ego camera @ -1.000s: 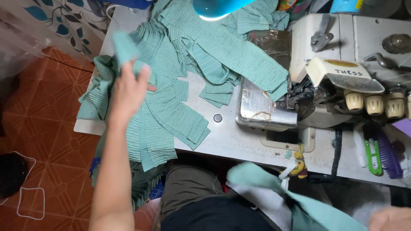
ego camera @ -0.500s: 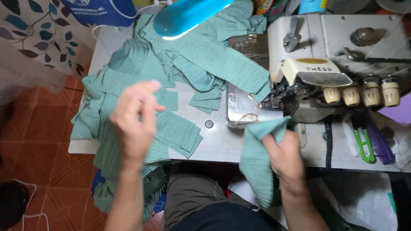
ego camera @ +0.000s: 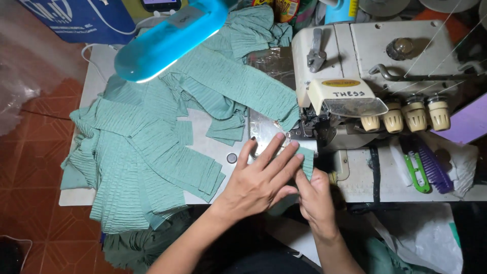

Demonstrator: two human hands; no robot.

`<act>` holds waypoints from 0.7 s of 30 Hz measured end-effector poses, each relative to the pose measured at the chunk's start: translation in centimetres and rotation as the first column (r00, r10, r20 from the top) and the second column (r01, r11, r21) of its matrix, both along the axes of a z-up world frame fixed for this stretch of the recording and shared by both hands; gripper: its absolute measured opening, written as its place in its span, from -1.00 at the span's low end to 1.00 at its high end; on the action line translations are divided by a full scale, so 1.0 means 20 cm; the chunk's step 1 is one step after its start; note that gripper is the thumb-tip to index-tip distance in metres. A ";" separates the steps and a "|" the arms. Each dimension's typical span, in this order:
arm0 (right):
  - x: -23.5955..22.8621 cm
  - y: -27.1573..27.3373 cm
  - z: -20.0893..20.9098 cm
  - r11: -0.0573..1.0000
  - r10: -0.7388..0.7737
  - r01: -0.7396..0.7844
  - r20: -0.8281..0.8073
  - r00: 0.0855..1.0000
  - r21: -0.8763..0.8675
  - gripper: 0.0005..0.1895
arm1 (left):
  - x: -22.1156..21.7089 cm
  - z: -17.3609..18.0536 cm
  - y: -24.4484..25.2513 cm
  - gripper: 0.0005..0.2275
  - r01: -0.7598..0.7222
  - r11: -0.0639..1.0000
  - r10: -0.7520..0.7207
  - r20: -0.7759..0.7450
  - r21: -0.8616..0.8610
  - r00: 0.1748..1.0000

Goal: Sorting and preparing light green pleated fabric strips on a workbench next to a sewing machine.

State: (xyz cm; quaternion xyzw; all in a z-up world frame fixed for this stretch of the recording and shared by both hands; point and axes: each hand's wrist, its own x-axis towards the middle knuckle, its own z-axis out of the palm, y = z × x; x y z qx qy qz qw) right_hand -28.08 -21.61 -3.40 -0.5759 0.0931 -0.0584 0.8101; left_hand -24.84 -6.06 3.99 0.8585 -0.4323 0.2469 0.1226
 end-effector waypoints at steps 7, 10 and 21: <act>-0.05 -0.01 0.04 0.997 0.079 -0.079 0.015 0.997 0.021 -0.68 | 0.14 -0.03 -0.01 -0.60 -0.068 0.995 0.067 -0.027 -0.071 0.997; -0.08 0.00 0.09 0.998 0.063 -0.064 -0.057 0.996 -0.012 -0.62 | 0.17 -0.03 -0.02 -0.64 -0.084 0.992 0.073 -0.115 -0.093 0.991; -0.14 -0.02 0.08 0.997 0.069 -0.067 -0.083 0.994 0.025 -0.59 | 0.19 0.04 -0.06 -0.64 -0.167 0.979 0.136 -0.225 -0.121 0.965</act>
